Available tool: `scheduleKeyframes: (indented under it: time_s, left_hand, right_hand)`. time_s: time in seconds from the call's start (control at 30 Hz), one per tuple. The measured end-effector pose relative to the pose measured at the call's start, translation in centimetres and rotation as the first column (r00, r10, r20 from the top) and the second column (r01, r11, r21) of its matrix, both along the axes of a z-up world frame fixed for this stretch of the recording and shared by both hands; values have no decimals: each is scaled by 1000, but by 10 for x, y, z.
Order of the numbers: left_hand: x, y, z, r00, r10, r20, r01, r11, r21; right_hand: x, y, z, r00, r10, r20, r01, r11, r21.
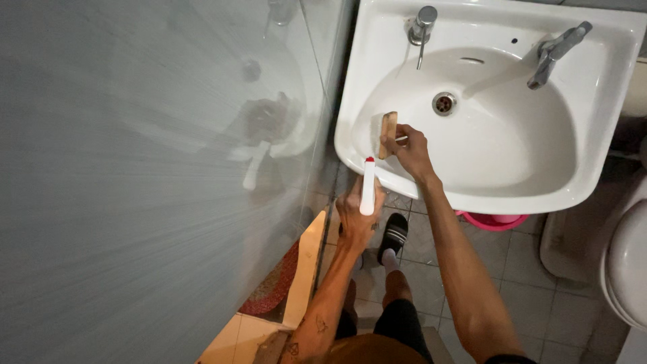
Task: The person scrubs a white bathroom sink with a sponge and spray cleaner, then rinses and dries the basin and faucet with a red cloth. The person also briefly wipes the adjacent wall and places the sponge on the toilet lid before returning to finish drying the sink.
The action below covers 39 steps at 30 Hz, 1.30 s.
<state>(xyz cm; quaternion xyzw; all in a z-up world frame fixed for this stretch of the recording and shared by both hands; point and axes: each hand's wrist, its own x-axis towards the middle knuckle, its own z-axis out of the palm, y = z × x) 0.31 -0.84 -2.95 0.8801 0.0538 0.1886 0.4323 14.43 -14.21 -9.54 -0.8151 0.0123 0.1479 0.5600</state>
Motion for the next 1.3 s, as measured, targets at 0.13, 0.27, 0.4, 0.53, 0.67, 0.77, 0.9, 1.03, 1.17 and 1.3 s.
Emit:
scheduleKeyframes:
  time_s: [0.13,0.27,0.4,0.53,0.67,0.77,0.9,1.03,1.17,1.3]
  left_hand:
    - [4,2,19,990,-36,134,45,996,-70]
    - [3,7,40,986,-53,158,83,978,-192]
    - [1,11,62,985,-85,152,141,901,-410]
    - [10,15,87,975,-139,174,221,700,-679]
    - [9,13,103,966,-183,182,257,605,-754]
    - [17,12,91,915,-363,176,351,504,-789]
    - [17,12,82,882,-403,244,394,349,-850]
    - [20,15,105,898,-342,278,349,166,-922]
    - [25,13,130,881,-311,356,367,-24,-930]
    - [24,2,122,868,-319,380,372,-87,-924]
  right_hand:
    - [1,1,2,1000,1,-10,0,999,32]
    - [0,1,-1,1000,4,-14,-4,1000,29]
    - [-5,-3,-11,997,-37,-61,36,999,-11]
    - [-1,-9,-21,988,-144,-62,126,962,-240]
    - [-3,-10,-14,992,-117,49,127,881,-456]
    - [-4,-2,9,1000,-3,19,13,832,-555]
    - [-14,-2,27,984,-76,-158,3,908,-418]
    - [-8,-16,-11,956,-282,77,292,943,-162]
    - [-6,-63,0,905,-409,119,376,898,228]
    - [-37,-103,105,824,-564,63,515,790,333]
